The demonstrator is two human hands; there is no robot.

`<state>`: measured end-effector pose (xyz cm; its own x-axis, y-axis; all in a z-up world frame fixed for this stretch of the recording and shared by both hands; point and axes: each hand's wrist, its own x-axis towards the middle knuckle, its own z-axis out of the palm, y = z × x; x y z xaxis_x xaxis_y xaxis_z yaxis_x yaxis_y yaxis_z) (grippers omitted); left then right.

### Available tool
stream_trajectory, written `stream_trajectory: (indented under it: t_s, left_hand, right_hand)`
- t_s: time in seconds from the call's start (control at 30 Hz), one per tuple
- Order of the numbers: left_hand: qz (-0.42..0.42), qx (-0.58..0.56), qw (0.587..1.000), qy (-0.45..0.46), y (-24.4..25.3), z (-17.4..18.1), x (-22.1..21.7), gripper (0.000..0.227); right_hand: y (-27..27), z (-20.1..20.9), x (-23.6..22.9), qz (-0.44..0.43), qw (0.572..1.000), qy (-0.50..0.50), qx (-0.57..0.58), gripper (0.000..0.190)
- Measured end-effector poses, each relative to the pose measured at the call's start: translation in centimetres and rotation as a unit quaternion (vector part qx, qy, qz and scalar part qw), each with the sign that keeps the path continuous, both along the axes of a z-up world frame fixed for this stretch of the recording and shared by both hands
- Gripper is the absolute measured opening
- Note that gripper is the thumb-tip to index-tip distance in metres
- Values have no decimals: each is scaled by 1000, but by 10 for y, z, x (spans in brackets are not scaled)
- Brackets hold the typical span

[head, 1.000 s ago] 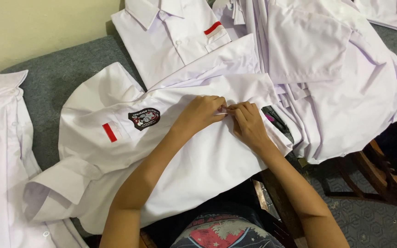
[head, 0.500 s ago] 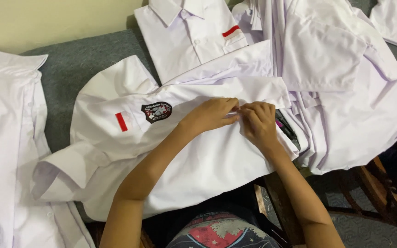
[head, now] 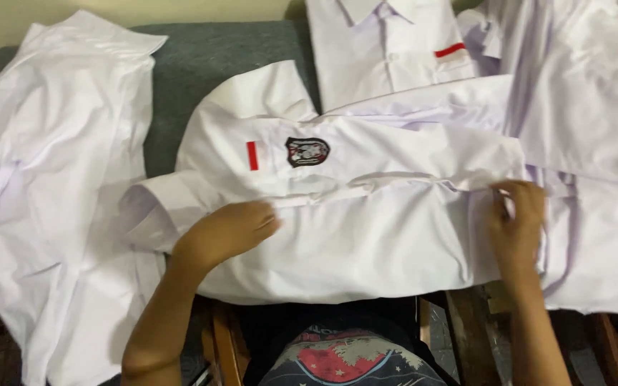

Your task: Folding and smoothing a white school shirt on a work table, including trimming loose threads.

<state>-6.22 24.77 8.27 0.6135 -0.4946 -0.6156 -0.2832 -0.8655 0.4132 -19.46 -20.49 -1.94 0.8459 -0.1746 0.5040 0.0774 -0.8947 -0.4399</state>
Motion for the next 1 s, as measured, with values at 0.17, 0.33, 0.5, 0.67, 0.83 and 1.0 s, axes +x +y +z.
stream_trajectory:
  t_s: [0.17, 0.33, 0.5, 0.67, 0.83, 1.0]
  left_hand:
    - [238, 17, 971, 5, 87, 13, -36, 32]
    - [469, -133, 870, -78, 132, -37, -87, 39]
    - [499, -146, 847, -109, 115, -48, -103, 67]
    - [558, -187, 798, -133, 104, -51, -108, 58]
    - [558, -145, 805, -140, 97, -61, -113, 57]
    - [567, -225, 755, -241, 96, -73, -118, 35]
  right_hand:
    - [9, 22, -29, -53, 998, 45, 7, 27]
    - [30, 36, -46, -163, 964, 187, 97, 33]
    - [19, 16, -51, -189, 954, 232, 22, 43]
    - [6, -9, -52, -126, 980, 152, 23, 27]
    - [1, -14, -60, -151, 985, 85, 22, 17]
    - [12, 12, -63, -188, 971, 99, 108, 16]
